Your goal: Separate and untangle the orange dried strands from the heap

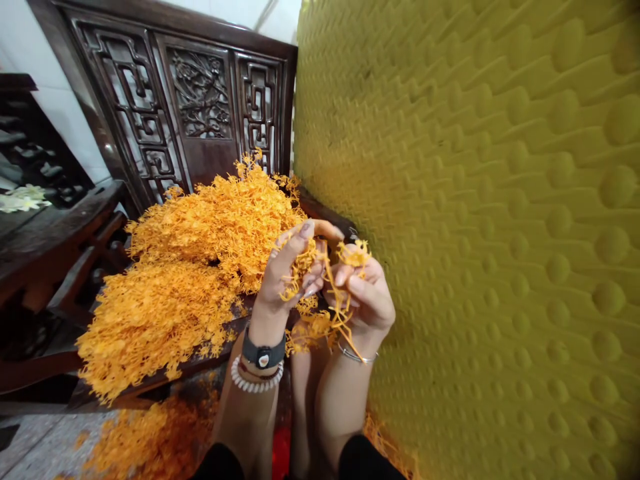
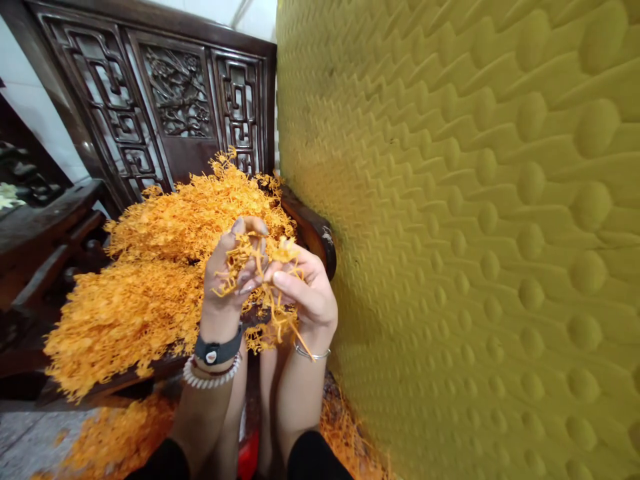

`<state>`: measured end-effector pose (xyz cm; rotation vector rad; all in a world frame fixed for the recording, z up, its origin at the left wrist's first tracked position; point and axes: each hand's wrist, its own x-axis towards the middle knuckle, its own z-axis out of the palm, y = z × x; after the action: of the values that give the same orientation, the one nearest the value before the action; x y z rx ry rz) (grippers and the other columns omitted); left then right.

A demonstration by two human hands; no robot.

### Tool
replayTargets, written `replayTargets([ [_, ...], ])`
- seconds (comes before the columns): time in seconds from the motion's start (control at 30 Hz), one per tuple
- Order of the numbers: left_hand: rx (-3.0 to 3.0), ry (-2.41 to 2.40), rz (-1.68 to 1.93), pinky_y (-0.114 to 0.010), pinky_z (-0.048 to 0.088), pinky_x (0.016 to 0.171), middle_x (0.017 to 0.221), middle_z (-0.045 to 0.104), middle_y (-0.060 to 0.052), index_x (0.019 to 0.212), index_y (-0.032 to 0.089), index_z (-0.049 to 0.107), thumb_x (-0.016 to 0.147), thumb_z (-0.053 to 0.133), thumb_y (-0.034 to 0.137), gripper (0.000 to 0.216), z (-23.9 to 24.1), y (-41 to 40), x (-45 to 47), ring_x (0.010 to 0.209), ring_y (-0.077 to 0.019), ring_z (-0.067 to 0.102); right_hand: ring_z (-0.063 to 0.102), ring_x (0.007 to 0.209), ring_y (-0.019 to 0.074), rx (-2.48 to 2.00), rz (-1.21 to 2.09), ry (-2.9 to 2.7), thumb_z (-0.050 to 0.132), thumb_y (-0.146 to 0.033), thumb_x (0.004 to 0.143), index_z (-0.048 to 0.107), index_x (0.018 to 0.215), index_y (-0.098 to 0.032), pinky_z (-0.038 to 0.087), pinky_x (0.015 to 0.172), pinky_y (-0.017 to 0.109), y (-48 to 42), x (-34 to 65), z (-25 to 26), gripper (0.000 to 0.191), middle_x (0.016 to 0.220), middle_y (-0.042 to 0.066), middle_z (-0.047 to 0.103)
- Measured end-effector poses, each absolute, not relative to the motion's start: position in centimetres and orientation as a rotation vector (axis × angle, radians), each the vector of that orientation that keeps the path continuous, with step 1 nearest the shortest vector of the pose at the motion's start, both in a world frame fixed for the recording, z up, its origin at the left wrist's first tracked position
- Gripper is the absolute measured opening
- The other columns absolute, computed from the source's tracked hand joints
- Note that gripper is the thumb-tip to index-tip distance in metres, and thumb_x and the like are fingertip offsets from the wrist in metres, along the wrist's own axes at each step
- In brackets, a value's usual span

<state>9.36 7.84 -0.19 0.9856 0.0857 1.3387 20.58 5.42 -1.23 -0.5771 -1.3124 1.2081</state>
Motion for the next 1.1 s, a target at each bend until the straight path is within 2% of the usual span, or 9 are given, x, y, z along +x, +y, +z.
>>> replayTargets([
  [0.07,1.055,0.196,1.341,-0.017,0.026,0.032,0.042,0.031,0.007,0.085,0.022,0.058,0.083,0.053,0.044,0.023,-0.1,7.5,9.2,0.032,-0.0046,0.026,0.021,0.035,0.0044,-0.565,1.190,-1.279,0.060,-0.056,0.067,0.055,0.064,-0.020,0.015,0.033,0.021,5.3,21.0,-1.2,0.036,0.046,-0.006,0.035],
  [0.23,1.070,0.418,1.472,-0.020,0.024,0.033,0.049,0.039,0.005,0.068,0.020,0.052,0.079,0.058,0.048,0.031,-0.2,8.0,8.2,0.035,-0.0048,0.032,0.025,0.040,0.0060,-0.638,1.014,-1.215,0.042,-0.058,0.081,0.048,0.057,-0.020,0.021,0.038,0.021,4.8,21.5,-0.2,0.045,0.049,-0.005,0.032],
  [0.37,0.978,0.471,1.731,-0.020,0.024,0.034,0.053,0.039,0.004,0.069,0.019,0.053,0.082,0.056,0.044,0.028,0.1,8.3,7.0,0.038,-0.0046,0.031,0.031,0.050,0.0063,-0.911,0.612,-1.227,0.050,-0.044,0.084,0.049,0.065,-0.020,0.026,0.046,0.022,4.5,21.3,0.3,0.031,0.061,-0.003,0.040],
  [0.53,0.839,0.433,1.981,-0.019,0.025,0.036,0.049,0.032,0.005,0.070,0.021,0.053,0.089,0.047,0.040,0.027,0.9,6.7,4.3,0.039,-0.0062,0.025,0.030,0.054,0.0070,-1.159,0.281,-1.244,0.049,-0.037,0.086,0.046,0.067,-0.019,0.026,0.050,0.022,5.3,21.3,0.0,0.026,0.061,-0.004,0.033],
  [0.67,1.047,0.470,1.678,-0.021,0.027,0.035,0.045,0.028,0.004,0.055,0.020,0.044,0.090,0.040,0.038,0.040,0.6,5.8,3.6,0.036,-0.0072,0.026,0.036,0.056,0.0079,-1.230,0.246,-1.368,0.050,-0.033,0.085,0.058,0.078,-0.020,0.029,0.052,0.023,5.4,20.9,-0.3,0.018,0.063,-0.003,0.044],
  [0.77,1.318,0.616,1.400,-0.024,0.027,0.034,0.045,0.033,0.003,0.053,0.020,0.043,0.089,0.030,0.051,0.050,0.0,6.1,4.7,0.036,-0.0088,0.033,0.048,0.065,0.0114,-1.196,0.190,-1.511,0.048,-0.027,0.086,0.065,0.093,-0.022,0.035,0.059,0.025,4.9,19.9,-0.3,0.019,0.074,0.000,0.056],
  [0.83,1.481,0.688,1.429,-0.023,0.027,0.036,0.048,0.037,0.002,0.057,0.019,0.045,0.085,0.037,0.056,0.047,-0.2,6.7,5.7,0.039,-0.0093,0.035,0.051,0.072,0.0141,-1.179,0.128,-1.643,0.046,-0.021,0.086,0.065,0.097,-0.023,0.037,0.063,0.027,4.7,19.1,-0.3,0.022,0.077,0.002,0.057],
  [0.97,1.760,0.893,1.526,-0.021,0.031,0.046,0.054,0.042,0.004,0.060,0.017,0.050,0.073,0.065,0.040,0.031,-0.1,7.3,6.7,0.050,-0.0084,0.038,0.049,0.072,0.0155,-1.194,-0.016,-1.777,0.044,-0.015,0.084,0.065,0.090,-0.021,0.036,0.064,0.028,5.1,18.3,-0.2,0.023,0.072,0.003,0.050],
  [1.1,1.588,0.844,1.621,-0.020,0.033,0.048,0.055,0.043,0.004,0.060,0.016,0.051,0.080,0.056,0.030,0.024,0.1,7.6,6.8,0.051,-0.0072,0.039,0.049,0.070,0.0128,-1.062,0.133,-1.773,0.047,-0.015,0.084,0.060,0.084,-0.018,0.037,0.065,0.027,5.7,18.3,0.0,0.014,0.074,0.002,0.053],
])
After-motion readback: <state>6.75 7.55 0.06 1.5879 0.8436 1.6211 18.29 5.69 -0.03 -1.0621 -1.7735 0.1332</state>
